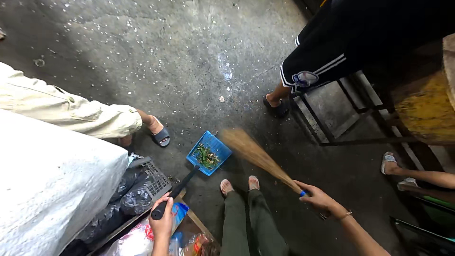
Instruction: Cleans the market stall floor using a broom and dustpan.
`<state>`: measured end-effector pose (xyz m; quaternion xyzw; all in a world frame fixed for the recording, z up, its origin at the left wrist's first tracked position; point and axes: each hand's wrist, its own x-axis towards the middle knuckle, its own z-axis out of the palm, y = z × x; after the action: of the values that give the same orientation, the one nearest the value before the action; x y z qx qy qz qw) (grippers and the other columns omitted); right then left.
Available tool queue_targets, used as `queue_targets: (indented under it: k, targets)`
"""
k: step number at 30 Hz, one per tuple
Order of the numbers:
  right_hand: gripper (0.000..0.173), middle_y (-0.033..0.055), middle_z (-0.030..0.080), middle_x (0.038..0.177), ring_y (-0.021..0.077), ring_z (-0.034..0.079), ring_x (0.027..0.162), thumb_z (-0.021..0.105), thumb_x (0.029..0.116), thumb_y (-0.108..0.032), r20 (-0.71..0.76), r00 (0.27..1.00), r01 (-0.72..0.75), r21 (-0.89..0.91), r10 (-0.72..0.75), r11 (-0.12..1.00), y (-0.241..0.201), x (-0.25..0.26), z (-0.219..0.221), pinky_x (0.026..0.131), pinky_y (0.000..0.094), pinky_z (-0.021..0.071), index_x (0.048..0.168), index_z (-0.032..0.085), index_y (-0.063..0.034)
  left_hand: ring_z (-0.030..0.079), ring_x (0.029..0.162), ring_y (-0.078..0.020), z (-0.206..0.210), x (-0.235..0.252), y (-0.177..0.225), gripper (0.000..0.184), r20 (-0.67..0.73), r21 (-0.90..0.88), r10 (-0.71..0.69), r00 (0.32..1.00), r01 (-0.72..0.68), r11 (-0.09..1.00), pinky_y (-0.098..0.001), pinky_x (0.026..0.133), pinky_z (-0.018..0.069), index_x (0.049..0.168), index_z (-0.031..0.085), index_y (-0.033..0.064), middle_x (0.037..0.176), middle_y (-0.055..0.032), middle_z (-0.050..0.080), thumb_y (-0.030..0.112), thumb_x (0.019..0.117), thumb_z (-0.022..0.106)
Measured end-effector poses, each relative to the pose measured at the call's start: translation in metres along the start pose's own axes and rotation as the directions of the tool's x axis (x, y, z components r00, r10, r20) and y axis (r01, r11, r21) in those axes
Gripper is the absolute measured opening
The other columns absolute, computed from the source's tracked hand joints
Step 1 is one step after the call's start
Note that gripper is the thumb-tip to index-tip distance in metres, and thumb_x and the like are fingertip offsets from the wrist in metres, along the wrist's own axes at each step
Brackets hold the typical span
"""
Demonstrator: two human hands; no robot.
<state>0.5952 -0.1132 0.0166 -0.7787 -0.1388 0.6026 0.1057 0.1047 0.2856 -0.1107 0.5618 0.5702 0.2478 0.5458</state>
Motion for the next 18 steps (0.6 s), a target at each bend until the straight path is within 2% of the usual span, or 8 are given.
queue_targets:
  k: [3,5,6,8,11,13,16,18]
  targets:
    - [0.081,0.0177,0.065,0.135,0.0307,0.069,0.109,0.078,0.0875,-0.017,-0.215,0.968,-0.068,0.28,0.132,0.958,0.018,0.0,0.03,0.094,0.0531,0.0574,0.159,0.04,-0.0225,0.064,0.121,-0.0276,-0.01,0.009,0.004,0.031,0.072,0.076,0.095,0.993,-0.1,0.992,-0.0444,0.1,0.0561,0.114,0.067,0.0072,0.13,-0.0119,0.067,0.029,0.0925,0.073]
    - [0.079,0.0216,0.065,0.132,0.0348,0.068,0.11,0.078,0.0877,-0.013,-0.299,0.921,-0.117,0.396,0.248,0.911,-0.008,0.021,0.077,0.095,0.0564,0.0561,0.158,0.041,-0.0152,0.063,0.123,-0.0264,-0.007,0.012,0.005,0.03,0.112,0.129,0.15,0.982,-0.164,0.978,-0.0438,0.106,0.0531,0.112,0.068,0.0078,0.127,-0.0104,0.068,0.029,0.0914,0.075]
    - [0.078,0.0227,0.065,0.131,0.0359,0.068,0.111,0.078,0.0878,-0.012,-0.293,0.913,-0.141,0.425,0.283,0.894,-0.028,0.033,0.104,0.096,0.0569,0.0554,0.157,0.041,-0.0125,0.063,0.123,-0.0258,-0.005,0.013,0.005,0.031,0.118,0.148,0.16,0.98,-0.177,0.973,-0.0435,0.107,0.0523,0.113,0.068,0.0075,0.127,-0.01,0.068,0.029,0.0916,0.075]
    - [0.076,0.0231,0.066,0.128,0.0355,0.068,0.111,0.078,0.0877,-0.012,-0.172,0.944,-0.182,0.438,0.281,0.88,-0.062,0.053,0.162,0.097,0.0559,0.0547,0.155,0.044,-0.0109,0.062,0.123,-0.0246,0.003,0.013,0.01,0.031,0.118,0.178,0.164,0.979,-0.183,0.967,-0.0419,0.106,0.0521,0.113,0.068,0.0067,0.128,-0.0098,0.068,0.029,0.0919,0.074]
    - [0.08,0.0195,0.066,0.131,0.0332,0.067,0.116,0.076,0.0873,-0.016,0.098,0.982,-0.185,0.331,0.161,0.925,-0.081,0.06,0.224,0.1,0.0558,0.0533,0.159,0.04,-0.0191,0.063,0.122,-0.0245,0.005,0.016,0.013,0.03,0.114,0.182,0.163,0.98,-0.182,0.966,-0.0417,0.106,0.0528,0.113,0.067,0.0064,0.128,-0.0099,0.068,0.028,0.0924,0.073]
    - [0.082,0.0168,0.065,0.136,0.0312,0.066,0.12,0.075,0.0885,-0.02,0.155,0.983,-0.134,0.248,0.097,0.96,-0.08,0.039,0.215,0.103,0.0553,0.0522,0.161,0.037,-0.0237,0.064,0.122,-0.0258,-0.002,0.022,0.014,0.028,0.12,0.159,0.159,0.98,-0.177,0.971,-0.0434,0.105,0.0533,0.113,0.068,0.0066,0.127,-0.0102,0.068,0.026,0.0929,0.073]
    - [0.081,0.015,0.063,0.14,0.0303,0.064,0.124,0.076,0.0904,-0.021,0.122,0.992,-0.047,0.121,0.032,0.992,-0.08,-0.005,0.144,0.108,0.0549,0.0496,0.161,0.037,-0.0271,0.064,0.121,-0.0294,-0.021,0.029,0.006,0.033,0.117,0.101,0.147,0.982,-0.159,0.982,-0.0474,0.1,0.0566,0.119,0.066,0.0055,0.129,-0.0129,0.067,0.026,0.0947,0.071]
    - [0.081,0.0166,0.062,0.141,0.0322,0.063,0.126,0.076,0.0917,-0.02,0.087,0.996,-0.003,0.083,-0.005,0.997,-0.084,-0.013,0.099,0.109,0.056,0.0481,0.162,0.036,-0.0278,0.065,0.119,-0.0298,-0.037,0.029,-0.002,0.037,0.103,0.07,0.17,0.98,-0.177,0.982,-0.0476,0.096,0.0587,0.125,0.062,0.0015,0.129,-0.0162,0.067,0.023,0.0961,0.071]
